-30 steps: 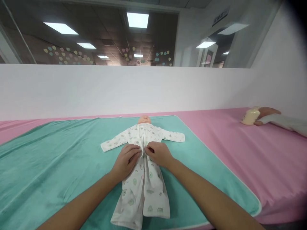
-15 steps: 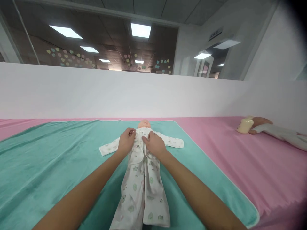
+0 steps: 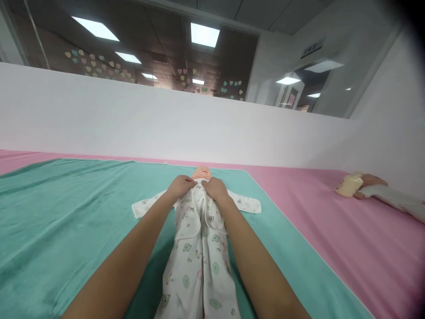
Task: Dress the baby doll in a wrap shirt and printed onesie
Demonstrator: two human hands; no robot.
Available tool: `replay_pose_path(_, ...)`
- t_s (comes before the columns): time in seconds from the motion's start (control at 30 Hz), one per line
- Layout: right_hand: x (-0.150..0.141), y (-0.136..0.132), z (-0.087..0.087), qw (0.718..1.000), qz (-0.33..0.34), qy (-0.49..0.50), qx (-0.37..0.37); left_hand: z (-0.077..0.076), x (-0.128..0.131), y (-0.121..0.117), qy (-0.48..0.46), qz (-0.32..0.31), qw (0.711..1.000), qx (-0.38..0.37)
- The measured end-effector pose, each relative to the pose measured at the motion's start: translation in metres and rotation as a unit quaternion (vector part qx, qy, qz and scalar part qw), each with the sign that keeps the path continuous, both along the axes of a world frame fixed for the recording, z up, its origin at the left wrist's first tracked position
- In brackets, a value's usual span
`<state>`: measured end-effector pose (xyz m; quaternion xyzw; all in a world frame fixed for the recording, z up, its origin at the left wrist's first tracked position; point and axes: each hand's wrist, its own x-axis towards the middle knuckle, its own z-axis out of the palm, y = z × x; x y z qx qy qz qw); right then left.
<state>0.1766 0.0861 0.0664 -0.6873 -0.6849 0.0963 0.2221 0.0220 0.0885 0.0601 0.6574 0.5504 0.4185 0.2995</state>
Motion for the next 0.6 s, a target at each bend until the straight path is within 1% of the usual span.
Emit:
replay_pose_path(0.07,-0.001,0.002,0.001,1.0,-0.005,-0.003,0.002,0.002,-0.002,-0.001,-0.013,-0.007,1.0,0.002)
replay_pose_path(0.13,-0.002,0.003,0.0,1.0,-0.01,0.011,0.004,0.003,-0.001,-0.002,-0.027,0.011,0.999,0.02)
replay_pose_path(0.2,-0.003,0.005,-0.001,0.999,-0.011,0.045,0.013,0.003,0.003,-0.004,-0.055,0.03,0.997,0.038)
replay_pose_path(0.3,-0.001,0.008,-0.003,0.995,-0.005,0.091,0.041,0.004,0.011,-0.009,-0.164,0.039,0.985,0.02)
replay_pose_path(0.4,0.002,0.011,-0.003,0.99,0.021,0.122,0.074,0.007,0.02,-0.014,-0.29,0.044,0.956,-0.022)
replay_pose_path(0.47,0.002,0.011,-0.002,0.982,0.047,0.158,0.095,0.009,0.024,-0.017,-0.336,0.039,0.94,-0.035)
replay_pose_path(0.53,0.0,0.009,-0.001,0.972,0.07,0.197,0.107,0.01,0.027,-0.019,-0.351,0.028,0.935,-0.044)
replay_pose_path(0.6,-0.003,0.008,0.0,0.948,0.102,0.284,0.1,0.011,0.03,-0.021,-0.346,0.024,0.937,-0.046)
